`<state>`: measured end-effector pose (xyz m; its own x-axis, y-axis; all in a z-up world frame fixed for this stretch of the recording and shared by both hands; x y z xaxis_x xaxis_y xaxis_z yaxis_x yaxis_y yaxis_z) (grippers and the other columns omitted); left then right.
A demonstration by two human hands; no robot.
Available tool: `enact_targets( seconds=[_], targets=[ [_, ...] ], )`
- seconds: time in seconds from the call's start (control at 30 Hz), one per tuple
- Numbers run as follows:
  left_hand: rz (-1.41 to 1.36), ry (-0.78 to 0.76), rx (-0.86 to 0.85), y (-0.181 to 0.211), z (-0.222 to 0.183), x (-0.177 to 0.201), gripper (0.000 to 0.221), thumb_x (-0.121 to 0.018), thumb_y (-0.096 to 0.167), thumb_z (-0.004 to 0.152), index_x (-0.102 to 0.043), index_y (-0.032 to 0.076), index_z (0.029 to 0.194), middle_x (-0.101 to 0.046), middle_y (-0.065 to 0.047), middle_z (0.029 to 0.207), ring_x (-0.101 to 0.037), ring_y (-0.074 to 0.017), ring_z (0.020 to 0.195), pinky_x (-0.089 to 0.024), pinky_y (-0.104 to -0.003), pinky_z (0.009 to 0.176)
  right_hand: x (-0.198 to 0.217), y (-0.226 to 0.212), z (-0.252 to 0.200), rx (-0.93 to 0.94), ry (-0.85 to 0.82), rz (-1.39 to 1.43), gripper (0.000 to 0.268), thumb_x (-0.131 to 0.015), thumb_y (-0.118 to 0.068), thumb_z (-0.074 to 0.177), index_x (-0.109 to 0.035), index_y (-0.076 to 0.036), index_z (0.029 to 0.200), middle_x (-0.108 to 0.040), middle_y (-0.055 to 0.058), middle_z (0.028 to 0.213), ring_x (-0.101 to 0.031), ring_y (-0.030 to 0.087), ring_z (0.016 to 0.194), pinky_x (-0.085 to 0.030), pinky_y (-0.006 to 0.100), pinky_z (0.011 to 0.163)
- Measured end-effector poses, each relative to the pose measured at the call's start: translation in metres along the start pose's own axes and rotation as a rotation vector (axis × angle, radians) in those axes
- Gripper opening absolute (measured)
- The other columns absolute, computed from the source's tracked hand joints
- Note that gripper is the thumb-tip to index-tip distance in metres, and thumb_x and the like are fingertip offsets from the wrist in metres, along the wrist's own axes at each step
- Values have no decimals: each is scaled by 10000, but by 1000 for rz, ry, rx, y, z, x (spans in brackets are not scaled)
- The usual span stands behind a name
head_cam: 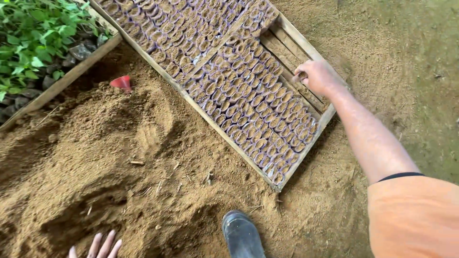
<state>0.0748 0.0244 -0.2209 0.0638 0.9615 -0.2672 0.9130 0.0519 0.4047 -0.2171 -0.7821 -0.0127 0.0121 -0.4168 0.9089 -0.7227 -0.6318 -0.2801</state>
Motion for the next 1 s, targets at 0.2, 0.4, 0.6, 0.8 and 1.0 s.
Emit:
enact_targets(
  seconds=[0.2, 0.4, 0.6, 0.8, 1.0],
  targets=[
    [34, 138, -24, 13, -20, -26, 702, -202, 797, 1063, -484, 258, 1412, -468, -150, 1561, -420, -427, 1450, -294, -538, 1220, -49, 28, 35, 174, 231, -290, 282, -695, -28, 828, -742, -249, 995, -681, 49, 994, -683, 264, 1037, -563, 380, 969],
    [59, 294, -38, 11, -43, -27, 726, -264, 793, 1023, -485, 211, 1396, -507, -144, 1526, -494, -418, 1399, -385, -519, 1196, -61, 19, 46, 94, 142, -46, 427, -608, 167, 854, -733, -76, 1183, -680, 165, 1164, -632, 314, 1085, -535, 455, 958],
    [95, 167, -28, 3, -26, 2, 664, -195, 812, 1086, -488, 313, 1411, -464, -109, 1591, -422, -407, 1460, -286, -547, 1223, -60, 13, 39, 17, 155, 69, 416, -605, 189, 833, -698, 12, 1198, -660, 204, 1157, -636, 348, 1051, -518, 488, 933],
    [103, 173, -34, 8, -36, -5, 646, -192, 801, 1101, -499, 315, 1396, -472, -119, 1587, -428, -410, 1459, -289, -556, 1218, -61, 25, 46, 38, 213, 187, 412, -713, 133, 805, -678, 35, 1203, -679, 221, 1209, -636, 330, 1142, -434, 466, 1098],
    [74, 173, -63, 4, -25, 9, 650, -253, 820, 1088, -537, 300, 1355, -495, -138, 1569, -449, -441, 1431, -307, -570, 1203, -71, 45, 54, -112, 120, 206, 367, -751, 64, 862, -682, -82, 1191, -656, 100, 1032, -548, 146, 698, -481, 309, 627]
  ],
)
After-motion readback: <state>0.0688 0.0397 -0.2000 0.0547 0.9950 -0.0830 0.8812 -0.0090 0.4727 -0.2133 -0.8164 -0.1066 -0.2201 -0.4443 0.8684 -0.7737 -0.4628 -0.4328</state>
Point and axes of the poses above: each hand's wrist, its own z-axis towards the middle knuckle, its own x-axis out of the back of the hand, y = z × x, the point moved 6 cm from there along z, towards the middle knuckle
